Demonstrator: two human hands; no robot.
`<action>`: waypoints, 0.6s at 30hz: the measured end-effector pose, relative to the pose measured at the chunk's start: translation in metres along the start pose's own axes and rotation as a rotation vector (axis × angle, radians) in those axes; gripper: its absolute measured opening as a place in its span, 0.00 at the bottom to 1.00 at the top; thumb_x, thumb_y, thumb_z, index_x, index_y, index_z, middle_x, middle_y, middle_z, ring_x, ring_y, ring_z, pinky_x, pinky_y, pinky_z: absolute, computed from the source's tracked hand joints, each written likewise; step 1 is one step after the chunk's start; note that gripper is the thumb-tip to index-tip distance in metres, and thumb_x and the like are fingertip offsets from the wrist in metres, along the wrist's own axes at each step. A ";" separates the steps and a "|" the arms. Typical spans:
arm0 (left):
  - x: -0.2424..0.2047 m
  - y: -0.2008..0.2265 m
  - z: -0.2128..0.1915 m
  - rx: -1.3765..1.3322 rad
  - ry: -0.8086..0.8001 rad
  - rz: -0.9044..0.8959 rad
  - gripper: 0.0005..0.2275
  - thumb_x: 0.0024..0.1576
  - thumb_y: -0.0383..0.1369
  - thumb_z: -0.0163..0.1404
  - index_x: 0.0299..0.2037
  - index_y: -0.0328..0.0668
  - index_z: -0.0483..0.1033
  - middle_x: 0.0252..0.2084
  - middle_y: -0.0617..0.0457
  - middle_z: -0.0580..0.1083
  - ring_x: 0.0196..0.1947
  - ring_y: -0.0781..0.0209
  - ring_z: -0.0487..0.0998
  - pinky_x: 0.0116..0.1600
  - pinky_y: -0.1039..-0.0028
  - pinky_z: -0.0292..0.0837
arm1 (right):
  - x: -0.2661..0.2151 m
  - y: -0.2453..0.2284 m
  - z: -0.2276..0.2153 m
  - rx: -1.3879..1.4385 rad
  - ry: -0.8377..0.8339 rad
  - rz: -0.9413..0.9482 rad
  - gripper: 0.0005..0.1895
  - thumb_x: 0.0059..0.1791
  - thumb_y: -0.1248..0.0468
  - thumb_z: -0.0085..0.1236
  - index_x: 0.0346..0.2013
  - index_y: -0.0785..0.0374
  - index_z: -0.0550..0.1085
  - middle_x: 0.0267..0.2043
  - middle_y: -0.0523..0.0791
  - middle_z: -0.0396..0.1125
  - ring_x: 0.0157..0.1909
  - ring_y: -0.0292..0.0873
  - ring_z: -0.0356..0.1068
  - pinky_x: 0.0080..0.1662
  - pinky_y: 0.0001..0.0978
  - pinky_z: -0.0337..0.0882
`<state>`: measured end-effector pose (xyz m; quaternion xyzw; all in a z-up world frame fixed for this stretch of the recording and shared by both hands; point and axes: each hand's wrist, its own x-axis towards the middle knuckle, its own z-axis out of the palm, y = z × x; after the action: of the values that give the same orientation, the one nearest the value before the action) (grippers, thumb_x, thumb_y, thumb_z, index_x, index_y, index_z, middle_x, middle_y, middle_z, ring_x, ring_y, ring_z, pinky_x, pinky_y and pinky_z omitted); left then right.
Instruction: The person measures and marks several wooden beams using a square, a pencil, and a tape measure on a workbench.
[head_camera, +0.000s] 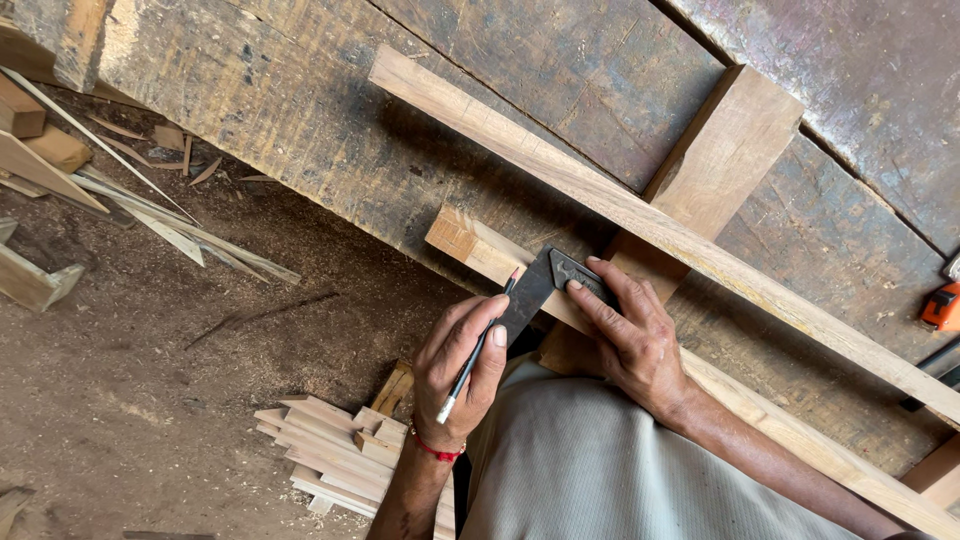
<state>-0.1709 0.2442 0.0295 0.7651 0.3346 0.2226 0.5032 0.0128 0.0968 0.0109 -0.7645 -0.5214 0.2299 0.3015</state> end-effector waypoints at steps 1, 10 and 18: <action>0.000 0.000 0.000 0.004 -0.001 0.008 0.11 0.65 0.27 0.51 0.56 0.34 0.75 0.51 0.44 0.78 0.49 0.53 0.83 0.48 0.70 0.84 | 0.000 0.000 0.000 -0.001 0.001 0.001 0.31 0.44 0.76 0.60 0.62 0.56 0.72 0.67 0.56 0.62 0.55 0.57 0.69 0.54 0.47 0.73; 0.001 -0.004 0.001 0.004 -0.035 0.013 0.11 0.65 0.27 0.50 0.56 0.34 0.75 0.51 0.44 0.78 0.49 0.54 0.83 0.48 0.71 0.84 | 0.002 -0.001 -0.001 -0.013 -0.016 -0.010 0.35 0.40 0.77 0.60 0.61 0.57 0.72 0.67 0.56 0.61 0.55 0.57 0.70 0.55 0.47 0.74; 0.000 -0.006 0.003 0.012 -0.036 0.036 0.12 0.65 0.28 0.50 0.57 0.35 0.75 0.51 0.44 0.78 0.49 0.54 0.83 0.48 0.71 0.84 | 0.002 -0.003 -0.001 -0.017 -0.008 -0.011 0.34 0.40 0.77 0.61 0.61 0.57 0.72 0.67 0.56 0.62 0.55 0.58 0.69 0.55 0.48 0.74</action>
<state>-0.1701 0.2442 0.0225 0.7780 0.3130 0.2158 0.5002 0.0125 0.0991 0.0136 -0.7630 -0.5289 0.2270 0.2943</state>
